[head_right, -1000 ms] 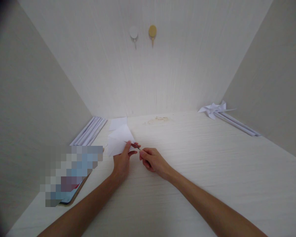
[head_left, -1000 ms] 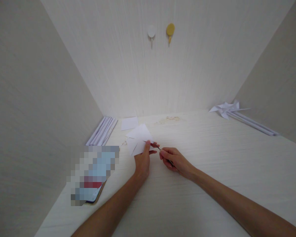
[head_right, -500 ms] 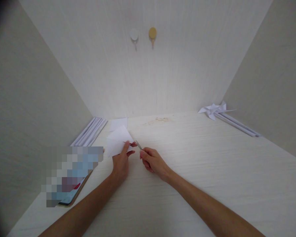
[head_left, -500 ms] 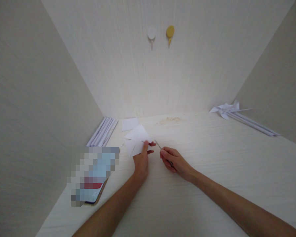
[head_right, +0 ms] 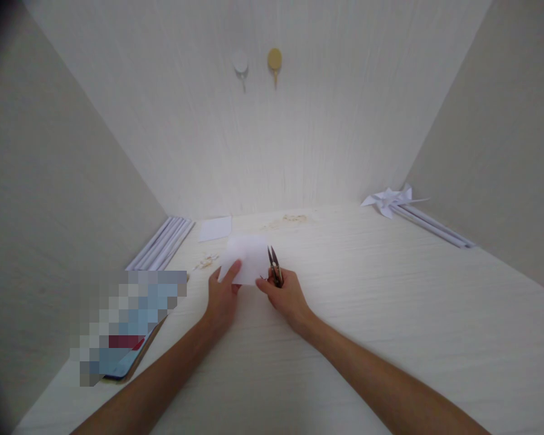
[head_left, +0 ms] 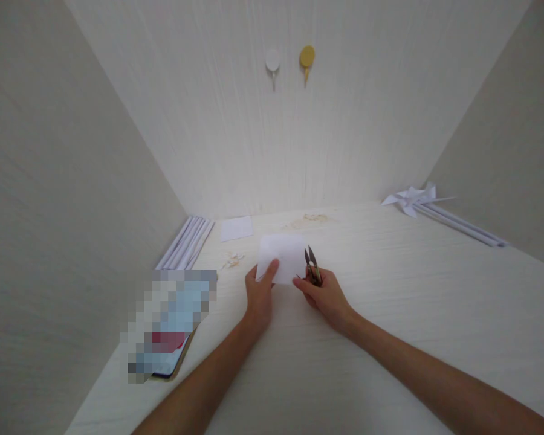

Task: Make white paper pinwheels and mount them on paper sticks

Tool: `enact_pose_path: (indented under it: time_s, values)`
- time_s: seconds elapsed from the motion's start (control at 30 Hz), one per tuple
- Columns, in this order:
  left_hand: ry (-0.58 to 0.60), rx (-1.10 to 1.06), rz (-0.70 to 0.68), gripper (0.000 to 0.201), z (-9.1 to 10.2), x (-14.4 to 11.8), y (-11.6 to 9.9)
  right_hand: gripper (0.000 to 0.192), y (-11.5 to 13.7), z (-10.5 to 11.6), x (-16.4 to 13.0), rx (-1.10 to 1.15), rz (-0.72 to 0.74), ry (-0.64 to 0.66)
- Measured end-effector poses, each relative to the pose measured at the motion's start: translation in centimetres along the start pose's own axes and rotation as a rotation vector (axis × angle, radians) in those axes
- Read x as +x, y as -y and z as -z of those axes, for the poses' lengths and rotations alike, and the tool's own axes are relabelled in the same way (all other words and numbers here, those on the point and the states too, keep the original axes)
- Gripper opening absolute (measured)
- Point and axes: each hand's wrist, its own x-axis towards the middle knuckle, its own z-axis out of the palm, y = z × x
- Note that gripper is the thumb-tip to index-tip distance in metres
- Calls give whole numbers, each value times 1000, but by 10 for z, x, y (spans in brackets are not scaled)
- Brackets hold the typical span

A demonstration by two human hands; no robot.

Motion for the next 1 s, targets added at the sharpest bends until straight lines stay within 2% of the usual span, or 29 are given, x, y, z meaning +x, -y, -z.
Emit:
enact_pose_path:
  time_s: [0.13, 0.3, 0.47, 0.6, 0.8, 1.0]
  values:
    - [-4, -74, -20, 16, 4, 6, -2, 33, 3, -1, -1, 157, -34, -62]
    - [162, 33, 14, 16, 2, 2, 0, 29, 7, 5, 5, 426, 14, -172]
    - [236, 162, 48, 23, -2, -5, 1, 34, 7, 7, 7, 473, 40, -149]
    - [196, 201, 18, 27, -2, -5, 2, 33, 6, 4, 5, 357, 16, -108]
    - [38, 132, -18, 27, -1, -2, 1, 27, 3, 1, 2, -94, 32, 36]
    - [-92, 129, -66, 24, 0, 3, 1, 17, 4, 3, 1, -235, 71, 112]
